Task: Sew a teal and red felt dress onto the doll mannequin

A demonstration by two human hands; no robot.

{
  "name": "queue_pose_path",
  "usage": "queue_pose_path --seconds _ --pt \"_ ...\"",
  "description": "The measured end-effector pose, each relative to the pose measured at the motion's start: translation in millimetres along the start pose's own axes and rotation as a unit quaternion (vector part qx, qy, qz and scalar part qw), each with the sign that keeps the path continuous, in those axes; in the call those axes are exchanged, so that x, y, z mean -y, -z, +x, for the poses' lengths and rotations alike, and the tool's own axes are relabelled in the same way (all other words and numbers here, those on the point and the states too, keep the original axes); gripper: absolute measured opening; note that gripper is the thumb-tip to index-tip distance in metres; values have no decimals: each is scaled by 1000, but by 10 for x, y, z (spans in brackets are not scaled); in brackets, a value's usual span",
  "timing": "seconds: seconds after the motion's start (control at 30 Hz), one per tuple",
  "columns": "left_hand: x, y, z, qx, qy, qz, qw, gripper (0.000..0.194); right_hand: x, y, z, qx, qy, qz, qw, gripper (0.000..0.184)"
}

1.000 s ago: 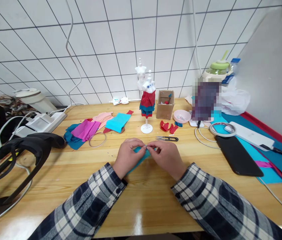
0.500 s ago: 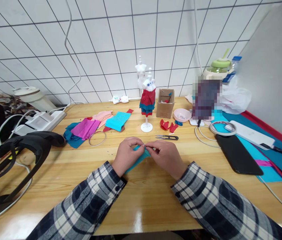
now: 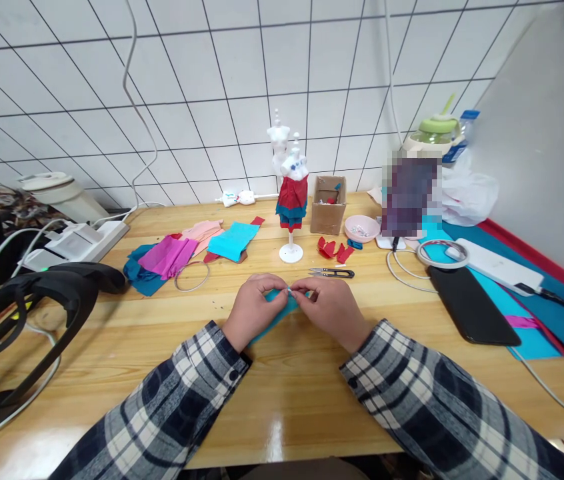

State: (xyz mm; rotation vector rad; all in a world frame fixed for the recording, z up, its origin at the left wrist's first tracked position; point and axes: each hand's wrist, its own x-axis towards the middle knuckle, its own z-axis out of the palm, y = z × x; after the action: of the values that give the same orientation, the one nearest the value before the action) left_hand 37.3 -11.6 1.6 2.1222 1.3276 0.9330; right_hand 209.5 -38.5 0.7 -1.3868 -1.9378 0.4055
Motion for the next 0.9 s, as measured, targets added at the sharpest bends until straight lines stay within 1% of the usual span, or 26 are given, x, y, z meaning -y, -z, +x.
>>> queue_pose_path --seconds 0.23,0.43,0.57,0.67,0.73,0.83,0.9 --pt "-47 1 -16 -4 -43 58 997 9 9 -2 -3 -11 -26 -13 1000 10" --pt "-55 -4 -11 -5 -45 53 998 9 -4 -24 8 -12 -51 28 998 7" --pt "-52 1 -9 -8 -34 46 998 9 -6 -23 11 -18 -54 52 997 6" --pt "-38 10 -9 -18 -12 39 999 9 1 -13 7 -37 -50 74 995 10" --pt "-28 12 -10 -17 -4 33 999 10 3 -10 4 -37 -35 76 996 10" --pt "-20 9 -11 -13 -4 25 1000 10 -1 -15 2 -26 -5 61 998 6" --pt "-26 6 -12 -13 -8 24 1000 9 -6 -19 1 -28 1 53 998 5"
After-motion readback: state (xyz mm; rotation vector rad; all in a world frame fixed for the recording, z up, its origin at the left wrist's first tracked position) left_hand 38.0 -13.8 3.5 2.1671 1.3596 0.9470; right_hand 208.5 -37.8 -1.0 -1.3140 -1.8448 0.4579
